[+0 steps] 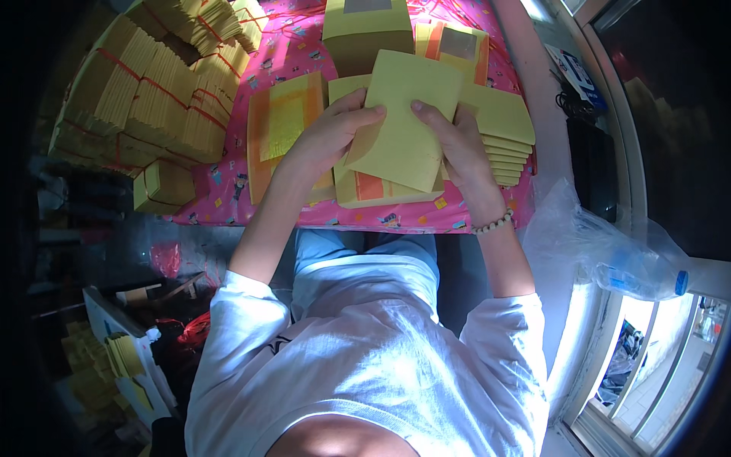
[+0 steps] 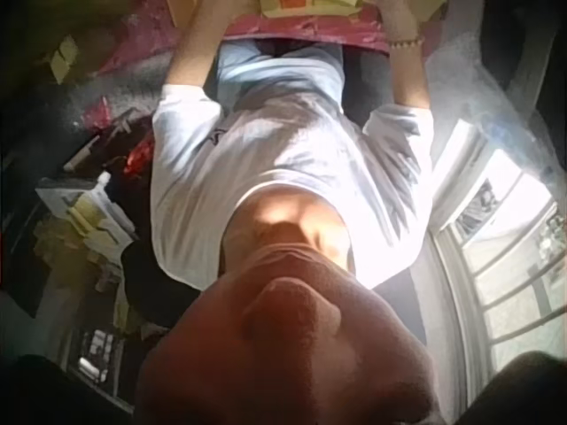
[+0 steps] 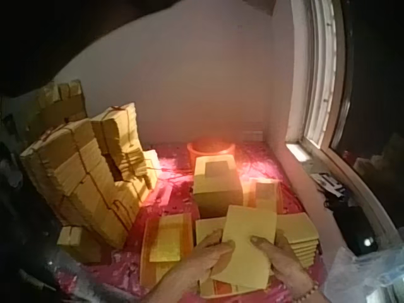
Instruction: The person folds yellow paper sheets into small rectangular packets by hand. They repeatedly pick up a sheet, fold it in half, and place the finished packet onto a growing stack on the table.
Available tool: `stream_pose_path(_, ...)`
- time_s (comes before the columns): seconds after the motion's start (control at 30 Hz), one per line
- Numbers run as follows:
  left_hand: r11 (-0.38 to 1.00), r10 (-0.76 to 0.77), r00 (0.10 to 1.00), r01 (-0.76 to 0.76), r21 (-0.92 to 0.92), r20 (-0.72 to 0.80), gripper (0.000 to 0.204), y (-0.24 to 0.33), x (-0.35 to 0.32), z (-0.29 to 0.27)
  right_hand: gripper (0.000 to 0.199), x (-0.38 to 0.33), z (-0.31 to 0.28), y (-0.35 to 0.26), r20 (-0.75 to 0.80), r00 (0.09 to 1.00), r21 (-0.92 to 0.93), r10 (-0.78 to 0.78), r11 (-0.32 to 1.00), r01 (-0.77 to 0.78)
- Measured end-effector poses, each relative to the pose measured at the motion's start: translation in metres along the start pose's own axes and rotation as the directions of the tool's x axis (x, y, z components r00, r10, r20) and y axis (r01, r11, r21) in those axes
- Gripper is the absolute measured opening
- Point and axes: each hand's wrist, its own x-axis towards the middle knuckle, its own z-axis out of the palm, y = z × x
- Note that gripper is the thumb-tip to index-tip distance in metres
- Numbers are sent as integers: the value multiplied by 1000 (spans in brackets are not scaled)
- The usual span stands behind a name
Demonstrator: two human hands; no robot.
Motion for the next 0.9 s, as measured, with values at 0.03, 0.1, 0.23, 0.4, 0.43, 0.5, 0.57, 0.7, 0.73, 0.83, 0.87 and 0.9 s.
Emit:
stream_pose_path(0.03, 1000, -13, 1000, 13, -22, -10, 34, 0, 1, 1, 47, 0, -1, 0, 7, 1000, 10, 13, 1000, -13)
stream_pose_path(0.1, 999, -27, 1000, 27, -33, 2, 37, 1, 3, 3, 47, 2, -2, 2, 3, 1000, 32, 25, 999, -25)
stream_pose_path(0.23, 1000, 4, 1000, -4, 5, 0, 37, -4, 10, 1, 46, -1, -2, 2, -11, 999, 67, 38, 997, -37)
stream_pose_path(0.4, 993, -94, 995, 92, -68, -30, 34, 2, 11, 12, 46, -5, -4, 6, -51, 997, 96, 54, 994, -49)
stream_pose_path(0.43, 989, -113, 993, 111, -98, -21, 34, 3, 11, 13, 46, -6, -3, 4, -56, 997, 88, 62, 995, -57)
stream_pose_path(0.5, 985, -130, 991, 129, -111, -7, 34, 4, 14, 12, 46, -7, -2, 4, -72, 995, 77, 61, 995, -56)
stream_pose_path(0.57, 980, -155, 988, 153, -130, -7, 34, 4, 15, 12, 46, -6, -2, 6, -97, 994, 72, 45, 997, -38)
stream_pose_path(0.7, 976, -170, 985, 168, -140, -2, 35, 9, 11, 16, 46, -5, -5, 7, -87, 996, 66, 24, 998, -19)
stream_pose_path(0.73, 978, -161, 987, 160, -133, 7, 35, 9, 12, 15, 46, -6, -3, 5, -90, 996, 65, 26, 998, -20)
stream_pose_path(0.83, 983, -140, 990, 139, -119, 1, 35, 7, 13, 14, 45, -6, -5, 4, -83, 995, 88, 51, 995, -44)
stream_pose_path(0.87, 986, -132, 991, 130, -101, -12, 35, 6, 12, 15, 45, -5, -6, 5, -78, 995, 100, 63, 993, -55)
stream_pose_path(0.9, 989, -123, 992, 121, -83, -24, 36, 6, 12, 15, 45, -5, -6, 5, -72, 996, 104, 60, 993, -52)
